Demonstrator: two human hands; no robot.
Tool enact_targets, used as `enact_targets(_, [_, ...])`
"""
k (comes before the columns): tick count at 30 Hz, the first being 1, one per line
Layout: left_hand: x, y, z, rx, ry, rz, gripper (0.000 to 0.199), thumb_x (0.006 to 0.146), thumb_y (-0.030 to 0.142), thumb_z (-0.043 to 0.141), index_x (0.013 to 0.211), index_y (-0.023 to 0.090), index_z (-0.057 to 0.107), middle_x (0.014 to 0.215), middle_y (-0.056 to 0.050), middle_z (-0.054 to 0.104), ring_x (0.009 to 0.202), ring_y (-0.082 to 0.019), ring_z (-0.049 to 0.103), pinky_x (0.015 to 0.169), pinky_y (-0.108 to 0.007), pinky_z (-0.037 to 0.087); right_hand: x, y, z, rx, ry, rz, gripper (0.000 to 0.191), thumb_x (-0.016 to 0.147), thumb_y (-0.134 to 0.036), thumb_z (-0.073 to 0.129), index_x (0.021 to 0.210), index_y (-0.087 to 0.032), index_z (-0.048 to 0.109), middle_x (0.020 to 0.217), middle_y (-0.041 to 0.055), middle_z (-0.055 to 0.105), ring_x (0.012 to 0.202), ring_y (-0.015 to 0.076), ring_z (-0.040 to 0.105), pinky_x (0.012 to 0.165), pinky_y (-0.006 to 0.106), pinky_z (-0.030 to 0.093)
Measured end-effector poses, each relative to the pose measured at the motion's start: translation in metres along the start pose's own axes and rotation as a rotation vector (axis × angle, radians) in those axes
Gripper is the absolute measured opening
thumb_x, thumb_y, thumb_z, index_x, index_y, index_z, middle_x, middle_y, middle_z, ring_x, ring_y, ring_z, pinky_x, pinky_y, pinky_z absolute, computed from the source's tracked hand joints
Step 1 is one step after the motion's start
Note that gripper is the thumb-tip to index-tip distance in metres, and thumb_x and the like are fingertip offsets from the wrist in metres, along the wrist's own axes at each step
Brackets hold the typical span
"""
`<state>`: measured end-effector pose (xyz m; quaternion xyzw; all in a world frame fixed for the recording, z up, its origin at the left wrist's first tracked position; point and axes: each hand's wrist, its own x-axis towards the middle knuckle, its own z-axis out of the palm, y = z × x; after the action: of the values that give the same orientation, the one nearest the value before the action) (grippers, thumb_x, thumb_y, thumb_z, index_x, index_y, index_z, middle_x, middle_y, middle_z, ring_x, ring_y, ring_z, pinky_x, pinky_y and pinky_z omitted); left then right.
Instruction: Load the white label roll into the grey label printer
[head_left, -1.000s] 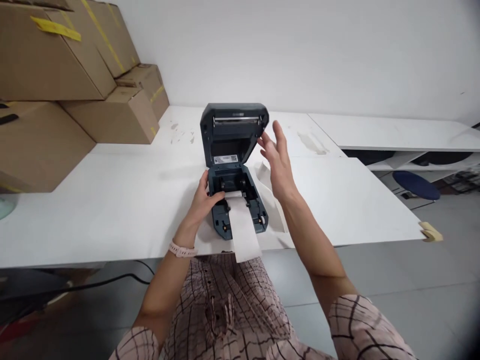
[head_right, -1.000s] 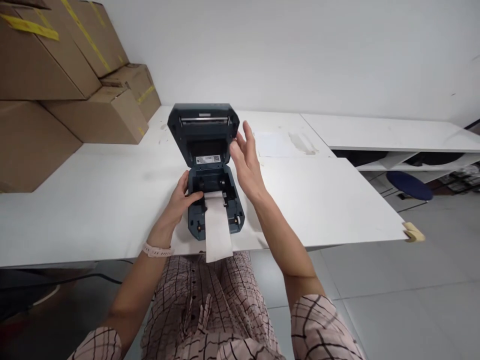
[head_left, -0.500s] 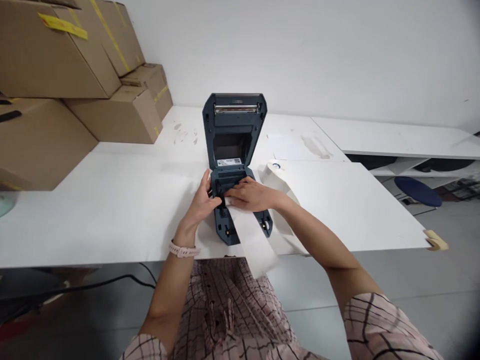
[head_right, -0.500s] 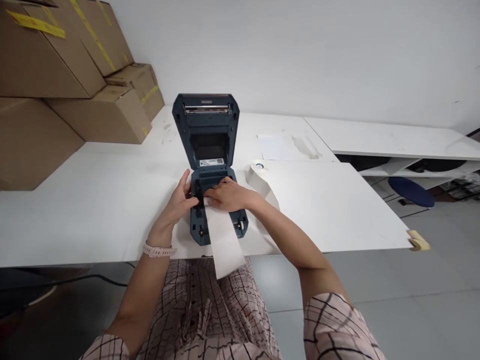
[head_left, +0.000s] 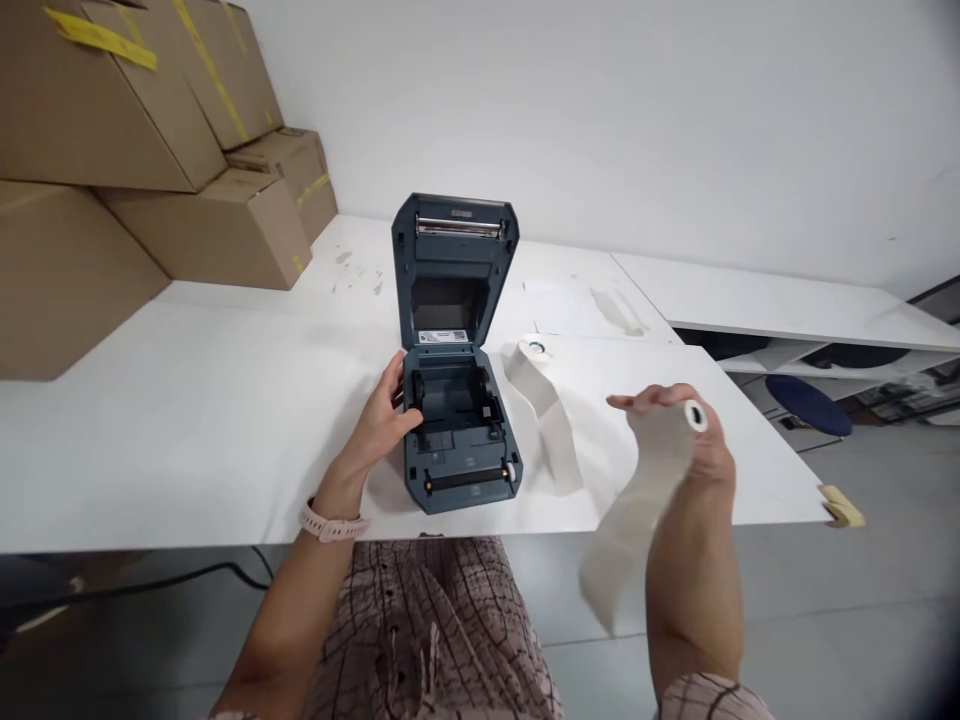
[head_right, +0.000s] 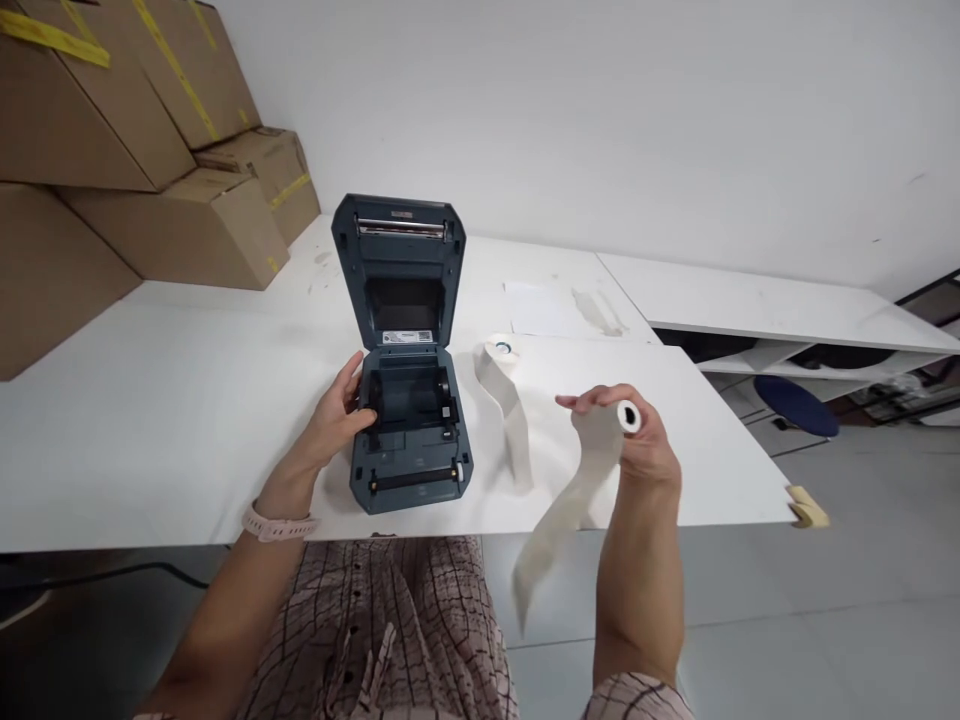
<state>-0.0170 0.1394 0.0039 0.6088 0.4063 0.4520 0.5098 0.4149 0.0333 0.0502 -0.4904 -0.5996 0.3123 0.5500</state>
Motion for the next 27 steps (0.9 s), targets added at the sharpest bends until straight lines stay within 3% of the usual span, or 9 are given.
enact_targets(3, [0.0,-0.001,0.0,0.01,0.013,-0.009,0.106,0.079,0.029,0.078,0.171,0.023,0.027,0.17,-0.017,0.045,0.153,-0.037,0.049,0.128,-0.055,0.039,0.008,0.028,-0.007,0.096,-0.012,0.21,0.054,0.064,-0.06,0.097,0.101,-0.034,0.067,0.112,0.0091,0.081,0.13,0.041,0.07,0.105,0.059,0.058])
enact_targets(6, [-0.001,-0.003,-0.001,0.015,0.028,-0.021,0.105,0.079,0.031,0.079,0.17,0.024,0.028,0.169,-0.018,0.046,0.152,-0.037,0.051,0.127,-0.057,0.039,0.026,0.049,0.005,0.04,-0.073,0.376,0.053,0.068,-0.055,0.095,0.106,-0.03,0.067,0.131,0.0126,0.078,0.134,0.038,0.068,0.099,0.053,0.061])
enact_targets(10, [-0.001,-0.005,-0.004,0.025,0.03,-0.01,0.104,0.079,0.032,0.08,0.17,0.022,0.03,0.168,-0.019,0.047,0.153,-0.037,0.05,0.129,-0.059,0.035,0.04,0.069,0.023,-0.04,-0.107,0.373,0.056,0.066,-0.051,0.096,0.108,-0.025,0.07,0.134,0.0138,0.077,0.135,0.0349,0.066,0.115,0.056,0.051])
enact_targets(12, [-0.001,-0.006,-0.005,0.03,0.027,0.006,0.102,0.08,0.032,0.08,0.169,0.022,0.032,0.168,-0.019,0.048,0.154,-0.037,0.049,0.129,-0.059,0.035,0.039,0.073,0.023,-0.034,-0.128,0.365,0.065,0.063,-0.044,0.097,0.119,-0.025,0.072,0.14,0.0124,0.074,0.14,0.0346,0.063,0.121,0.057,0.045])
enact_targets(15, [0.0,-0.006,-0.006,0.033,0.012,0.036,0.101,0.081,0.031,0.079,0.169,0.024,0.031,0.165,-0.017,0.052,0.153,-0.036,0.05,0.129,-0.059,0.036,0.036,0.07,0.01,0.037,-0.112,0.35,0.074,0.069,-0.036,0.091,0.138,-0.032,0.066,0.155,0.0104,0.065,0.149,0.0322,0.056,0.125,0.057,0.04])
enact_targets(18, [0.002,-0.006,-0.004,0.032,-0.005,0.045,0.103,0.081,0.028,0.078,0.171,0.023,0.028,0.165,-0.017,0.052,0.152,-0.035,0.051,0.129,-0.058,0.035,0.046,0.055,-0.003,0.048,-0.062,0.301,0.068,0.077,-0.034,0.084,0.142,-0.034,0.063,0.159,0.0109,0.061,0.155,0.0292,0.049,0.129,0.056,0.035])
enact_targets(20, [0.003,-0.005,-0.002,0.025,-0.01,0.035,0.105,0.079,0.027,0.077,0.171,0.021,0.026,0.166,-0.018,0.051,0.152,-0.035,0.051,0.13,-0.058,0.034,0.065,0.043,-0.001,-0.016,-0.111,0.24,0.069,0.078,-0.032,0.085,0.143,-0.033,0.062,0.162,0.0099,0.058,0.158,0.0276,0.045,0.131,0.054,0.031])
enact_targets(24, [0.004,-0.006,0.0,-0.004,-0.004,0.017,0.108,0.077,0.027,0.079,0.171,0.021,0.026,0.167,-0.019,0.049,0.152,-0.035,0.051,0.13,-0.057,0.034,0.121,0.03,0.032,-0.183,-0.323,0.248,0.083,0.066,-0.029,0.092,0.144,-0.029,0.062,0.167,0.0117,0.051,0.158,0.031,0.043,0.13,0.055,0.029])
enact_targets(27, [0.005,-0.007,0.0,-0.013,-0.021,0.019,0.108,0.079,0.027,0.077,0.172,0.023,0.022,0.169,-0.018,0.047,0.151,-0.033,0.052,0.128,-0.055,0.037,0.154,0.032,0.064,-0.258,-0.441,0.328,0.086,0.057,-0.025,0.092,0.138,-0.026,0.065,0.157,0.0125,0.06,0.144,0.0339,0.056,0.122,0.055,0.041])
